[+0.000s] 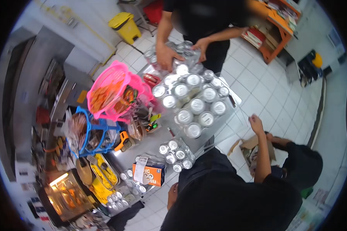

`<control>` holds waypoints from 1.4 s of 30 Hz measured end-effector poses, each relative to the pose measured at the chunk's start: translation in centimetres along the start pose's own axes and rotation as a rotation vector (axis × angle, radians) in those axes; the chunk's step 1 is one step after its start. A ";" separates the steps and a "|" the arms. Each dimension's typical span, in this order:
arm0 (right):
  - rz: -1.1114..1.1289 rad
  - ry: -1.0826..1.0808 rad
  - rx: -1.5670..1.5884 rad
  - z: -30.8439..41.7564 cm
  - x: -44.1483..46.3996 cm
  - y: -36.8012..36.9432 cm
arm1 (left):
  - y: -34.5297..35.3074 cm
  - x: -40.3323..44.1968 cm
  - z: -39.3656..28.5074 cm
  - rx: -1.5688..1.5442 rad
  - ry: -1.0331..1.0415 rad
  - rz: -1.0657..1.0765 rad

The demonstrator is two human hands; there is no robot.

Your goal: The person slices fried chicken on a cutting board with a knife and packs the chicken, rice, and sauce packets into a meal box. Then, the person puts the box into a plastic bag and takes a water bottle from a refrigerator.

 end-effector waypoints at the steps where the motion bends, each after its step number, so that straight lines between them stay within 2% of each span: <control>1: -0.057 -0.054 -0.045 -1.1 0.2 0.0 | 0.8 -0.1 -0.1 0.088 -0.031 0.063; 2: -0.117 -0.120 -0.094 -1.9 1.2 1.0 | 0.6 0.4 -1.7 0.168 -0.055 0.116; 3: -0.172 -0.191 -0.148 -2.5 1.7 1.2 | 0.8 -0.2 -2.7 0.087 -0.132 0.226; 6: 0.077 0.199 0.070 -4.1 1.3 4.6 | -1.5 -1.9 -10.7 0.044 -0.143 0.216; 9: 0.193 0.389 0.195 -2.6 -0.6 5.8 | -1.8 -1.5 -13.3 -0.094 -0.038 0.173; 12: 0.162 0.276 0.240 -3.1 -1.3 5.9 | -0.5 0.9 -16.1 -0.102 0.167 0.226; 16: 0.069 0.258 0.263 -4.3 -1.4 6.3 | 2.9 4.4 -23.8 -0.009 0.475 0.399; 18: 0.064 0.226 0.262 -7.4 -0.2 7.3 | 4.4 5.1 -28.6 0.019 0.664 0.479; 19: 0.049 0.159 0.336 -9.9 0.8 8.1 | 5.7 5.5 -29.7 0.038 0.665 0.543; 21: 0.087 0.282 0.429 -9.7 0.4 8.0 | 6.4 4.7 -33.3 0.025 0.707 0.669; 22: 0.105 0.258 0.562 -10.3 0.4 8.4 | 7.6 4.4 -34.0 0.022 0.750 0.712; 25: 0.157 0.394 0.672 -7.3 -2.0 7.5 | 11.2 4.6 -35.5 -0.059 0.784 0.784; 26: 0.178 0.412 0.679 -5.0 -2.7 6.8 | 12.4 4.8 -35.9 -0.067 0.779 0.819; 29: 0.313 0.472 0.795 -5.1 -1.6 6.4 | 16.2 5.2 -37.3 -0.095 0.725 0.912; 32: 0.505 0.473 0.825 -5.7 0.3 7.0 | 20.4 7.9 -37.7 -0.121 0.687 0.855; 35: 0.761 0.453 0.730 -5.4 1.8 7.7 | 22.8 10.2 -36.9 0.014 0.586 0.687; 42: 1.192 0.569 0.757 -4.8 3.2 9.9 | 24.4 10.5 -32.4 -0.129 0.110 0.319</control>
Point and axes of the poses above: each hand's wrist, its own x-axis towards the middle knuckle, its own y-axis out of the palm, z = x × y, the point moved 9 cm from there along x, towards the middle knuckle, and after that the axes turned 14 degrees about x, right-handed, at the moved point
